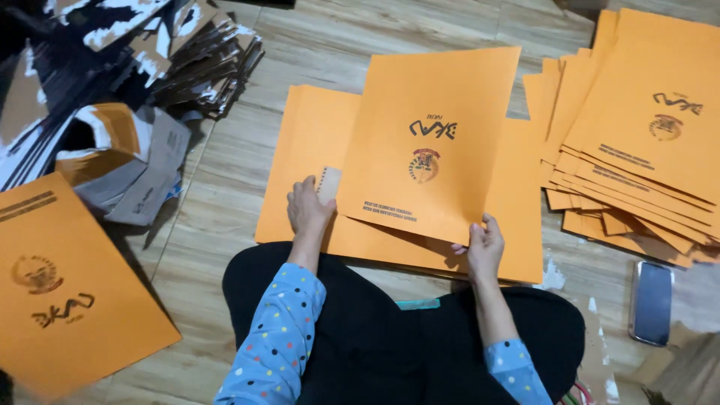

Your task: Folding orange paper folders along pre-scored lines and using a tool to sharpen the creases.

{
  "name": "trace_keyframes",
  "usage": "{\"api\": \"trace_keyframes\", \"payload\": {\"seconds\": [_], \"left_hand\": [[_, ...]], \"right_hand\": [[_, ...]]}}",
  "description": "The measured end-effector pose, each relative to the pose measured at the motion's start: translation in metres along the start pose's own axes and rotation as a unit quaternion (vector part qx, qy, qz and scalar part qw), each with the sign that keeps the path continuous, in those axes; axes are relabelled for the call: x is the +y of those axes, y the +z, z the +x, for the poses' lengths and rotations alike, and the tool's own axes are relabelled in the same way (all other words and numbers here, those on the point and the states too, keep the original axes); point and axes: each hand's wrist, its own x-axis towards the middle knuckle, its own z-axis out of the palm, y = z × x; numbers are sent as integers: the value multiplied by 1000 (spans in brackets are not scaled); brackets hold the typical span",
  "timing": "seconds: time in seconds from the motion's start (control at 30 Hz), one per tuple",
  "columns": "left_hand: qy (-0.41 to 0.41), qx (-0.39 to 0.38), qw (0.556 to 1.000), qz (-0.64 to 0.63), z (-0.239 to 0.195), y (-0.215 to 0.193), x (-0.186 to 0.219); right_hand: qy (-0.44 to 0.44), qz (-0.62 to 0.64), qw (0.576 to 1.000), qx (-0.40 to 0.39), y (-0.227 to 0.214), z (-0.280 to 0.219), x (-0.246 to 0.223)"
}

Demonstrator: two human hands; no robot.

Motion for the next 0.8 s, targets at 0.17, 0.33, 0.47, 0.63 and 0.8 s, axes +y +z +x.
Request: {"api": "trace_keyframes", "payload": {"seconds": [0.17, 0.33, 0.47, 0.63, 0.8], "left_hand": [[-5, 14, 1000, 4, 0, 7, 1], [17, 46, 999, -12, -5, 8, -2], [20, 45, 999, -15, -9, 20, -11], [7, 41, 999, -4, -8, 29, -26], [48, 54, 996, 60, -12, 30, -18]], "right_hand": [[-43, -8, 998, 41, -70, -4, -52], [37, 90, 994, 50, -128, -35, -8], [34, 105, 992, 63, -149, -33, -7], [-97, 26, 991, 85, -236, 37, -43], [-64, -106, 975, 182, -339, 120, -133]]}}
